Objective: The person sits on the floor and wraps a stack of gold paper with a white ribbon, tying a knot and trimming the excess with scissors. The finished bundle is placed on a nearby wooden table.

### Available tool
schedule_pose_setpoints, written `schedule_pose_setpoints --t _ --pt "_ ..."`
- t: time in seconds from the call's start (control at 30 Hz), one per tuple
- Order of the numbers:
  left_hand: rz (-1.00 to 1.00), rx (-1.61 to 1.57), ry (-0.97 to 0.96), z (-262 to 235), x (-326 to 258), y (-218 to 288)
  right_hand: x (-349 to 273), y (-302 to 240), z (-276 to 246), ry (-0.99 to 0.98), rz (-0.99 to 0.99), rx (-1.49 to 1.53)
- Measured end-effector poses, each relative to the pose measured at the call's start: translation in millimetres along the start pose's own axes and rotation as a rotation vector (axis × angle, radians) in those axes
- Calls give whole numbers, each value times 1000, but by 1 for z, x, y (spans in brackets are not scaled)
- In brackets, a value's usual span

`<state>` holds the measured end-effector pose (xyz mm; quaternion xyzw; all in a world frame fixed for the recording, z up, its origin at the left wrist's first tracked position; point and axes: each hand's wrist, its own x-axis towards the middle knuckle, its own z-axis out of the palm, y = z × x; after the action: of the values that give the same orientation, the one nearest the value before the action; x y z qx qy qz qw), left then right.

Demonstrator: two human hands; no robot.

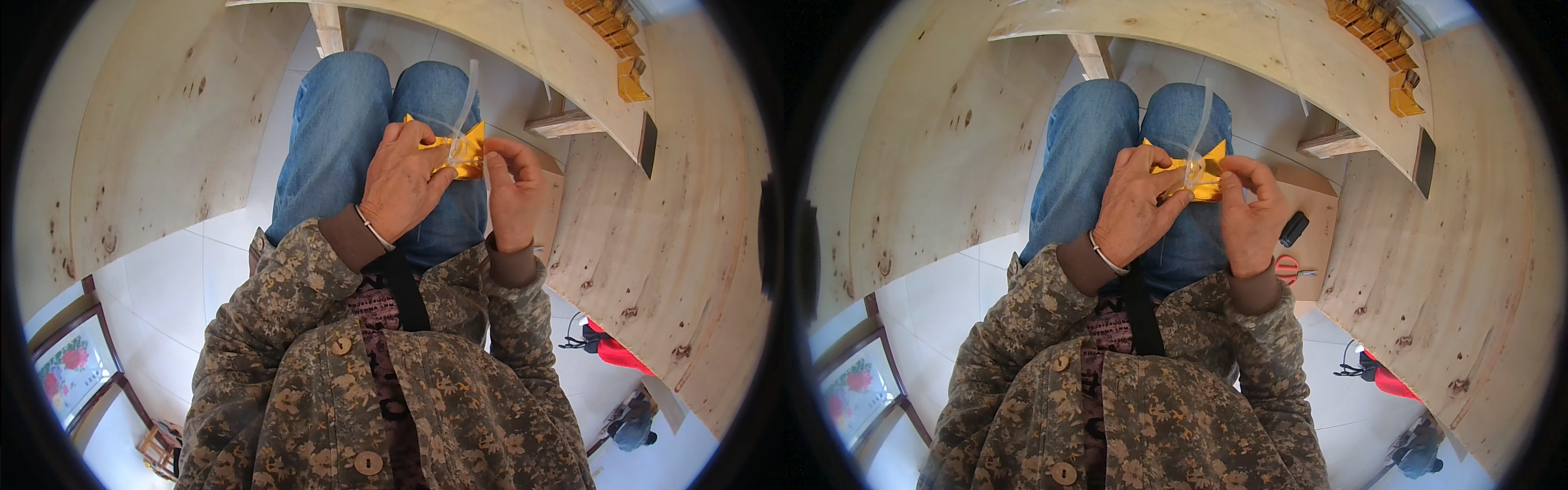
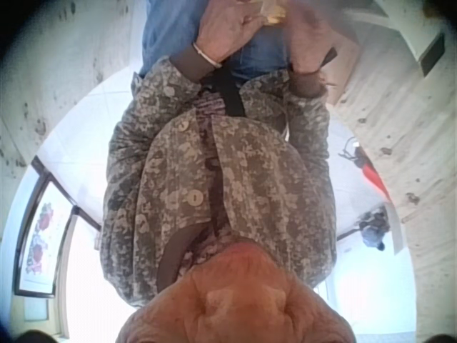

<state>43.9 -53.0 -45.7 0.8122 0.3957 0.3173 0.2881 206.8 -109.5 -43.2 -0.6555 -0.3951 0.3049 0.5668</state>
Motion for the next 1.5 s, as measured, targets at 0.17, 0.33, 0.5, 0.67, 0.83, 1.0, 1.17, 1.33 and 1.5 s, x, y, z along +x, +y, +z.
schedule_pose_setpoints --t 0.17,0.33,0.5,0.67,0.83,1.0,1.17,1.33,1.5 --pt "26 -3 42 2 0 -1 31 -13 -13 34 -475 -426" --pt "24 2 7 0 0 -1 60 -28 -9 -62 -844 -699" --pt "1 -17 18 0 -1 -1 58 -31 -7 -208 -830 -615" --pt "6 -7 26 3 0 -2 37 -23 -11 -341 -715 -609" --pt "-5 6 19 3 1 -1 31 -20 -14 -392 -747 -776" --pt "10 35 18 2 0 -1 32 -25 -14 -362 -820 -862" --pt "23 34 35 3 1 -2 13 -30 -21 -307 -781 -911" --pt "23 33 22 3 0 -3 -29 -26 -26 -315 -534 -929" --pt "38 40 14 2 0 -4 -62 -21 -10 -269 -287 -644"
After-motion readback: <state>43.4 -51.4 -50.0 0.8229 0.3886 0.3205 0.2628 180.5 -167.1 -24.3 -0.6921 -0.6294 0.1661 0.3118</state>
